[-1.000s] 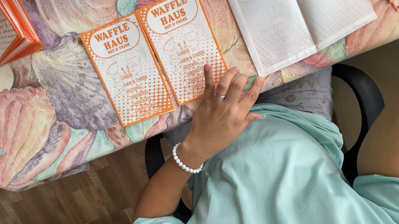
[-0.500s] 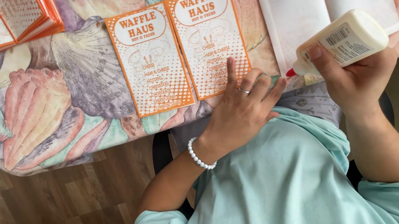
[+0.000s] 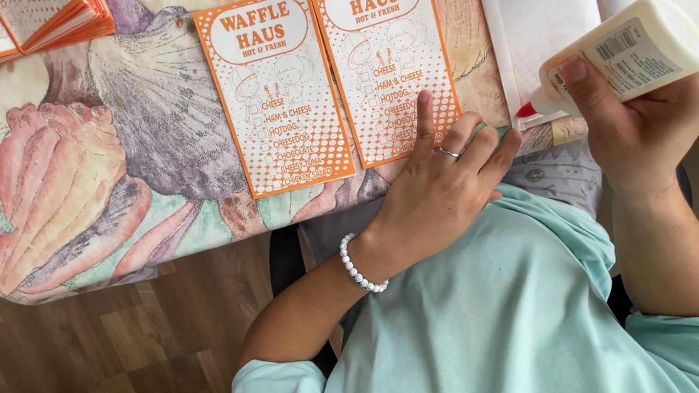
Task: Applying glue to the edges of paper bags and folding them to complete the assembly.
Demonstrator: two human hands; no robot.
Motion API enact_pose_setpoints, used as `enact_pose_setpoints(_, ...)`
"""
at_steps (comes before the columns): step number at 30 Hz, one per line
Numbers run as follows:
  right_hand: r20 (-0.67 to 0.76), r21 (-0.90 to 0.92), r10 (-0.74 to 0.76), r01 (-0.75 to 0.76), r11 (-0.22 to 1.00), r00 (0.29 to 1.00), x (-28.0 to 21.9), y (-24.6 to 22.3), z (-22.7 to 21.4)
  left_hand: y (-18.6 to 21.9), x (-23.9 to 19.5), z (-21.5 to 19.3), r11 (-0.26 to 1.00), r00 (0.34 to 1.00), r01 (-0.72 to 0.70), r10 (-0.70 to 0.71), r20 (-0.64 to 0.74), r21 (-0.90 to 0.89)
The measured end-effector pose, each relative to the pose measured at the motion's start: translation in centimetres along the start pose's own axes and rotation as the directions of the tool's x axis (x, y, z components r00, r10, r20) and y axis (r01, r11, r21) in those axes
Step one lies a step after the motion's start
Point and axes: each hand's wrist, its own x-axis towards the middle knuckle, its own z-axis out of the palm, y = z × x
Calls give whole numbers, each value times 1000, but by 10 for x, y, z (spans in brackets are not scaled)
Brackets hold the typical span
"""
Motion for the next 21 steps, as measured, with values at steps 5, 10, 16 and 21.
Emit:
enact_pose_setpoints(5,-10,-32,-22,22,999,1000,3,6,0,0,0,1,1000,1000,2,-2,-4,12)
enact_pose_setpoints(10,-25,32,-20,20,999,1000,6,13,2,1,-1,2,999,1000,-8,9,-27,39)
enact_pose_setpoints(16,-1,4,-93,93,996,996,17,11,9,1,0,0,998,999,7,-5,-39,55)
enact_pose_setpoints(21,12,43,-99,98,994,995,26,4,16,2,0,-2,998,998,15,-12,-58,58)
